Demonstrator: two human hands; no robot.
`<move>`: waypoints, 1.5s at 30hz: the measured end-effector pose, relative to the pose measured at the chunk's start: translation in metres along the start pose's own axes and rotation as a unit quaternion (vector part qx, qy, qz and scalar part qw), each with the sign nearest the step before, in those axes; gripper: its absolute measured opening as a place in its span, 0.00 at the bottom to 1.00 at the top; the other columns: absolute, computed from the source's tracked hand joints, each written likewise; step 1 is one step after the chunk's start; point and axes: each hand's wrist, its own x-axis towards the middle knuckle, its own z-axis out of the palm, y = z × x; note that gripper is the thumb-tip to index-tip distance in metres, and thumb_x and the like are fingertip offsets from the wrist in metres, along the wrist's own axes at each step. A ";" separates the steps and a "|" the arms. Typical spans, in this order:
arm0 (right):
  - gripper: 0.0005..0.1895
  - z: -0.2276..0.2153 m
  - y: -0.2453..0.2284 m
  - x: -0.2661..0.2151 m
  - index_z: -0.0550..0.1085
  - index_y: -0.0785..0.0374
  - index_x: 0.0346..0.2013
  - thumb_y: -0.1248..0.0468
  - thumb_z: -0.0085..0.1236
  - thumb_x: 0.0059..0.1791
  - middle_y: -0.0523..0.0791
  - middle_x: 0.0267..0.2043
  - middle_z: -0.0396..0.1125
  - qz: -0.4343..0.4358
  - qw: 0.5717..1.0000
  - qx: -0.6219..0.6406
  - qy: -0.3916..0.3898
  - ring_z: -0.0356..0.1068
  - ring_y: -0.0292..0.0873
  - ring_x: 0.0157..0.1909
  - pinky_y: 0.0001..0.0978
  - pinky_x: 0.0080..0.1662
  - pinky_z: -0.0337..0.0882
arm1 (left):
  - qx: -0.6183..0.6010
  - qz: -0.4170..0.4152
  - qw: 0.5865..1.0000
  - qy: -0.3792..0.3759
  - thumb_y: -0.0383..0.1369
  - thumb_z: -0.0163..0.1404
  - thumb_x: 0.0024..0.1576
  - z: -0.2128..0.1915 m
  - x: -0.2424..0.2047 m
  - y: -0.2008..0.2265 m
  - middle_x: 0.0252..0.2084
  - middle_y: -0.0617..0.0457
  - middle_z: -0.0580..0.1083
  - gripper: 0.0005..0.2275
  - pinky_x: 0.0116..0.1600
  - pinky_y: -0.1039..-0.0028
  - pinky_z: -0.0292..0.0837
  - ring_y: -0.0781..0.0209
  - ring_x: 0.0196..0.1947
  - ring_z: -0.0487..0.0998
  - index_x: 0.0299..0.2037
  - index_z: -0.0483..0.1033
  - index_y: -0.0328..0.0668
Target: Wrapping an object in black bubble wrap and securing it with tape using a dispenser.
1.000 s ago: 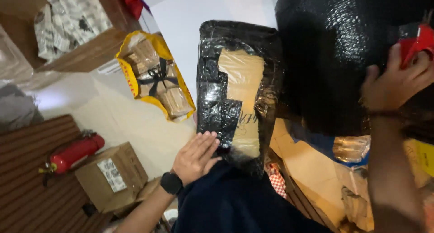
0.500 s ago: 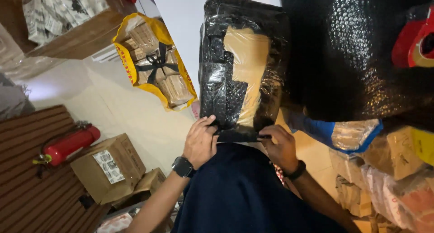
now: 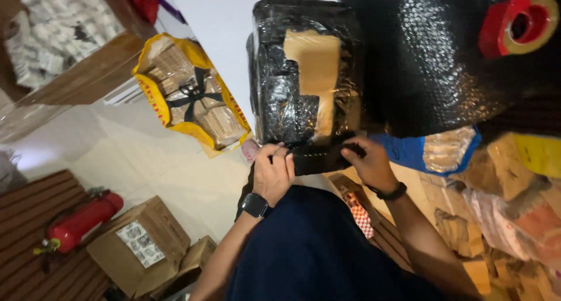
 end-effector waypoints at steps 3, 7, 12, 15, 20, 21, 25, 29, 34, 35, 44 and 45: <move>0.11 0.008 0.007 0.001 0.80 0.64 0.45 0.66 0.66 0.49 0.50 0.31 0.72 0.018 0.999 0.023 0.039 0.68 0.40 0.38 0.40 0.44 0.71 | 0.013 -0.017 1.000 0.012 0.37 0.45 0.64 0.000 0.009 0.003 0.42 0.50 0.71 0.11 0.45 0.67 0.79 0.56 0.37 0.78 0.38 0.77 0.40; 0.18 0.002 0.006 0.000 0.76 0.66 0.51 0.67 0.67 0.47 0.46 0.33 0.71 0.029 0.994 0.102 0.027 0.68 0.35 0.36 0.28 0.43 0.70 | -0.011 -0.023 0.999 0.027 0.35 0.48 0.63 -0.008 0.026 0.004 0.40 0.49 0.72 0.09 0.40 0.68 0.80 0.55 0.33 0.79 0.38 0.77 0.38; 0.09 -0.008 -0.011 0.010 0.83 0.59 0.37 0.66 0.67 0.42 0.49 0.35 0.74 0.003 0.995 -0.098 0.016 0.75 0.48 0.40 0.35 0.45 0.73 | -0.045 -0.064 0.996 0.036 0.32 0.49 0.65 -0.014 0.032 0.015 0.41 0.45 0.74 0.09 0.44 0.66 0.80 0.49 0.38 0.80 0.40 0.77 0.34; 0.09 -0.015 0.012 0.032 0.83 0.57 0.34 0.63 0.70 0.40 0.48 0.40 0.65 -0.037 0.995 -0.088 -0.004 0.66 0.44 0.39 0.36 0.45 0.69 | -0.046 -0.126 0.990 0.043 0.32 0.51 0.64 -0.016 0.041 0.029 0.39 0.44 0.75 0.08 0.45 0.64 0.79 0.47 0.38 0.80 0.41 0.75 0.32; 0.10 -0.017 0.049 0.049 0.78 0.54 0.31 0.61 0.73 0.39 0.47 0.40 0.59 -0.098 0.991 -0.077 -0.058 0.67 0.49 0.36 0.40 0.42 0.69 | 0.049 -0.186 0.979 0.060 0.29 0.54 0.61 0.000 0.022 0.045 0.39 0.48 0.73 0.04 0.45 0.64 0.75 0.48 0.39 0.78 0.38 0.77 0.37; 0.07 -0.021 0.058 0.051 0.78 0.51 0.26 0.61 0.71 0.38 0.46 0.40 0.60 -0.105 0.989 -0.084 -0.061 0.67 0.49 0.33 0.41 0.39 0.68 | 0.072 -0.206 0.974 0.057 0.29 0.54 0.60 0.008 0.012 0.053 0.37 0.49 0.71 0.03 0.43 0.63 0.73 0.47 0.38 0.76 0.36 0.78 0.38; 0.05 -0.032 0.029 0.054 0.83 0.45 0.27 0.61 0.71 0.41 0.40 0.34 0.57 -0.103 0.980 -0.108 -0.130 0.64 0.40 0.27 0.26 0.36 0.68 | 0.232 -0.228 0.943 0.075 0.26 0.57 0.58 0.020 0.017 0.082 0.34 0.49 0.72 0.04 0.41 0.61 0.72 0.48 0.36 0.76 0.41 0.81 0.43; 0.11 -0.035 0.037 0.065 0.86 0.44 0.37 0.63 0.73 0.42 0.41 0.36 0.53 -0.157 0.975 -0.041 -0.151 0.63 0.36 0.28 0.21 0.34 0.69 | 0.276 -0.259 0.923 0.068 0.33 0.55 0.61 0.028 0.019 0.127 0.48 0.42 0.73 0.14 0.54 0.59 0.69 0.44 0.49 0.76 0.55 0.77 0.36; 0.12 -0.043 0.042 0.071 0.86 0.45 0.40 0.63 0.72 0.43 0.44 0.39 0.56 -0.177 0.967 -0.029 -0.179 0.68 0.40 0.29 0.24 0.34 0.72 | 0.162 -0.333 0.929 0.012 0.56 0.61 0.51 0.052 0.002 0.155 0.75 0.25 0.52 0.47 0.75 0.45 0.44 0.27 0.75 0.51 0.71 0.58 0.26; 0.13 -0.053 0.043 0.073 0.85 0.48 0.43 0.67 0.67 0.46 0.47 0.40 0.60 -0.171 0.963 -0.002 -0.208 0.72 0.43 0.29 0.28 0.35 0.75 | 0.125 -0.359 0.925 0.016 0.52 0.65 0.47 0.056 0.001 0.154 0.76 0.25 0.48 0.49 0.76 0.43 0.37 0.25 0.75 0.46 0.73 0.55 0.27; 0.32 -0.289 0.102 0.194 0.64 0.61 0.55 0.56 0.74 0.45 0.57 0.50 0.65 -0.157 0.902 -0.346 0.208 0.68 0.64 0.53 0.55 0.58 0.65 | 0.119 -0.348 0.930 0.020 0.54 0.70 0.43 0.067 -0.006 0.150 0.76 0.24 0.47 0.53 0.75 0.38 0.35 0.22 0.75 0.43 0.74 0.57 0.26; 0.41 -0.297 0.116 0.213 0.61 0.65 0.56 0.53 0.78 0.41 0.63 0.53 0.65 -0.144 0.884 -0.402 0.191 0.66 0.69 0.56 0.59 0.60 0.64 | 0.132 -0.343 0.929 0.035 0.56 0.69 0.44 0.066 -0.006 0.148 0.75 0.24 0.48 0.53 0.74 0.38 0.36 0.23 0.75 0.45 0.73 0.59 0.24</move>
